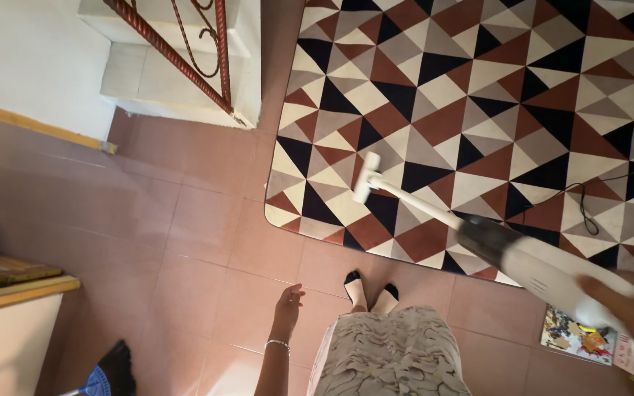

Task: Vacuuming a geometric patterned rug on the floor.

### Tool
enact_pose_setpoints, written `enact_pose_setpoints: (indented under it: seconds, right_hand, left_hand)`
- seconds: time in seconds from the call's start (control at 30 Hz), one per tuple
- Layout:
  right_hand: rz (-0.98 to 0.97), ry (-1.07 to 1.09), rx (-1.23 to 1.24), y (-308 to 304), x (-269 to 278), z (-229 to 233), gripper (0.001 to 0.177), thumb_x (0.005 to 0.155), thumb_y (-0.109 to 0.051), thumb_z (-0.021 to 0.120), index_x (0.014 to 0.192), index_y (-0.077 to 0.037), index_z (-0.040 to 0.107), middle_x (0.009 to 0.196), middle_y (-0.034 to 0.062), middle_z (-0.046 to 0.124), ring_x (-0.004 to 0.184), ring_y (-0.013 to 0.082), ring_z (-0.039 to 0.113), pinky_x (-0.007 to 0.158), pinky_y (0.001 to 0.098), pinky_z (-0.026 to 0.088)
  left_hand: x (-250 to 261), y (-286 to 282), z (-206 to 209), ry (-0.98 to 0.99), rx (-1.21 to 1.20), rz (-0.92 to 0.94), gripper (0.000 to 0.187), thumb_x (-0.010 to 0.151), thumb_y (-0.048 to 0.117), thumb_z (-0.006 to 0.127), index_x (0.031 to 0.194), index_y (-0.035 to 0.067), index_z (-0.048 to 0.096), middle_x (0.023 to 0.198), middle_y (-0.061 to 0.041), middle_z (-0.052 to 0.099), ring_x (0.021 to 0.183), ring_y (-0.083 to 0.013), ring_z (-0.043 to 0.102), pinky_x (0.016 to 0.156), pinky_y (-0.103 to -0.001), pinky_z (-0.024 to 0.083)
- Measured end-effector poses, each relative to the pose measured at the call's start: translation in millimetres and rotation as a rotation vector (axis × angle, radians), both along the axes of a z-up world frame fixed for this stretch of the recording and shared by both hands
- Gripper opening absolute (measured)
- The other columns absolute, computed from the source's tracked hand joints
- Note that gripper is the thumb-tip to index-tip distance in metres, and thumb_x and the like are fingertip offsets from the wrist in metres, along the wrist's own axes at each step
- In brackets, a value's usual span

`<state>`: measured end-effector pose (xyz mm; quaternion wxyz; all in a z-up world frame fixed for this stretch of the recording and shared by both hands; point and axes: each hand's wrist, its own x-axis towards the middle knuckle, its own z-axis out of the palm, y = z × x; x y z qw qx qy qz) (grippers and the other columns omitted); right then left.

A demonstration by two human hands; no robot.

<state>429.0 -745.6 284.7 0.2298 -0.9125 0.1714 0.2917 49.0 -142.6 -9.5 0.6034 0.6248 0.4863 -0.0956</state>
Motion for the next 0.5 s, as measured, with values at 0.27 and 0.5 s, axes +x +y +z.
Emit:
enact_pose_setpoints:
  seconds: [0.27, 0.5]
  right_hand:
    - [-0.123, -0.029, 0.148, 211.5, -8.5, -142.0, 0.060, 0.083, -0.054, 0.077, 0.111, -0.001, 0.077, 0.070, 0.0130, 0.066, 0.058, 0.0213, 0.062, 0.055, 0.0385, 0.051]
    - [-0.008, -0.120, 0.226, 238.2, -19.6, -178.2, 0.062, 0.082, -0.054, 0.073, 0.110, 0.001, 0.076, 0.085, 0.0195, 0.076, 0.071, 0.0277, 0.074, 0.066, 0.0405, 0.057]
  left_hand:
    - [9.4, 26.0, -7.3, 0.023, 0.004, -0.039, 0.032, 0.100, 0.019, 0.053, 0.128, 0.010, 0.067, 0.108, -0.005, 0.075, 0.083, -0.0139, 0.062, 0.078, -0.029, 0.054]
    - [23.0, 46.3, -8.5, 0.040, -0.007, -0.050, 0.033, 0.100, 0.020, 0.053, 0.129, 0.010, 0.067, 0.107, -0.005, 0.074, 0.083, -0.0156, 0.059, 0.078, -0.030, 0.053]
